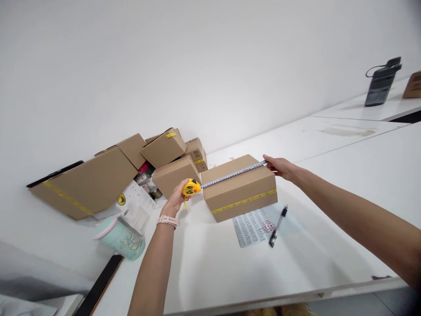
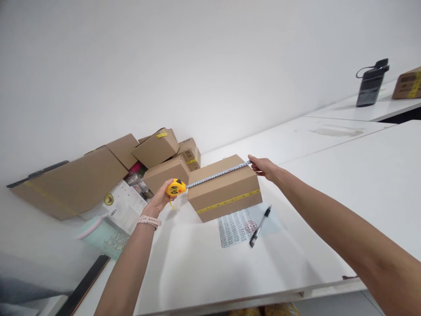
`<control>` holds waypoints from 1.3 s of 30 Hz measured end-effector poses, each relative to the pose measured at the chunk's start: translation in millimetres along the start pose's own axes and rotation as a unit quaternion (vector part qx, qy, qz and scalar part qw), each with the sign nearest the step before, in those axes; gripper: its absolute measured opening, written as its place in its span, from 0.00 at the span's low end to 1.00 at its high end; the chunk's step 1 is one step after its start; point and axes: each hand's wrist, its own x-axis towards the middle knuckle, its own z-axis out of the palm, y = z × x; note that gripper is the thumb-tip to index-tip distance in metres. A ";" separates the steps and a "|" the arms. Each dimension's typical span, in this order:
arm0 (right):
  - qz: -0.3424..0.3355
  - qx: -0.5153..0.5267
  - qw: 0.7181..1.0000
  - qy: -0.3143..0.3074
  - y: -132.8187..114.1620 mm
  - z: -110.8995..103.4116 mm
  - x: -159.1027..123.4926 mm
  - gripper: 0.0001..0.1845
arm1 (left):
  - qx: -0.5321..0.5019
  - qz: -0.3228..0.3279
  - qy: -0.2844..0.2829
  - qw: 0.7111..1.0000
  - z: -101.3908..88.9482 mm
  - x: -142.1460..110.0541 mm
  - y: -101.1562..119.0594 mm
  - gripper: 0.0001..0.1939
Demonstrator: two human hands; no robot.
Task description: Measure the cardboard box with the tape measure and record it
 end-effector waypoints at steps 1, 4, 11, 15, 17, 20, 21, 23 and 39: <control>-0.001 -0.013 1.000 0.000 -0.3 4.5 1.1 0.18 | 0.001 -0.002 0.003 1.000 -0.6 1.3 -0.1 0.22; -0.002 -0.052 0.999 -0.004 -1.5 13.3 2.5 0.17 | 0.002 -0.008 0.002 1.000 1.1 5.7 -0.5 0.24; 0.003 -0.120 0.993 -0.007 3.6 12.3 5.8 0.21 | -0.011 -0.004 -0.019 1.000 6.3 9.0 -5.7 0.27; -0.002 -0.140 0.990 -0.003 5.3 12.4 7.4 0.21 | -0.014 -0.008 -0.023 1.000 5.0 10.7 -9.7 0.27; -0.011 -0.153 0.988 0.000 3.1 12.7 6.7 0.20 | -0.016 -0.005 -0.022 1.000 5.7 10.0 -8.0 0.27; -0.032 -0.188 0.981 0.012 -6.0 10.4 6.4 0.18 | -0.019 0.012 -0.035 0.999 8.5 -2.0 4.9 0.25; -0.038 -0.200 0.979 0.014 -10.7 8.4 6.7 0.18 | -0.018 0.020 -0.046 0.999 9.9 -10.5 11.6 0.25; -0.051 -0.212 0.976 0.007 -22.4 2.8 7.7 0.17 | -0.012 0.030 -0.084 0.996 14.1 -34.8 24.3 0.26; -0.216 -0.136 0.959 -0.121 -55.8 40.4 -8.8 0.26 | -0.252 -0.058 -0.250 0.933 148.4 -185.3 -33.2 0.34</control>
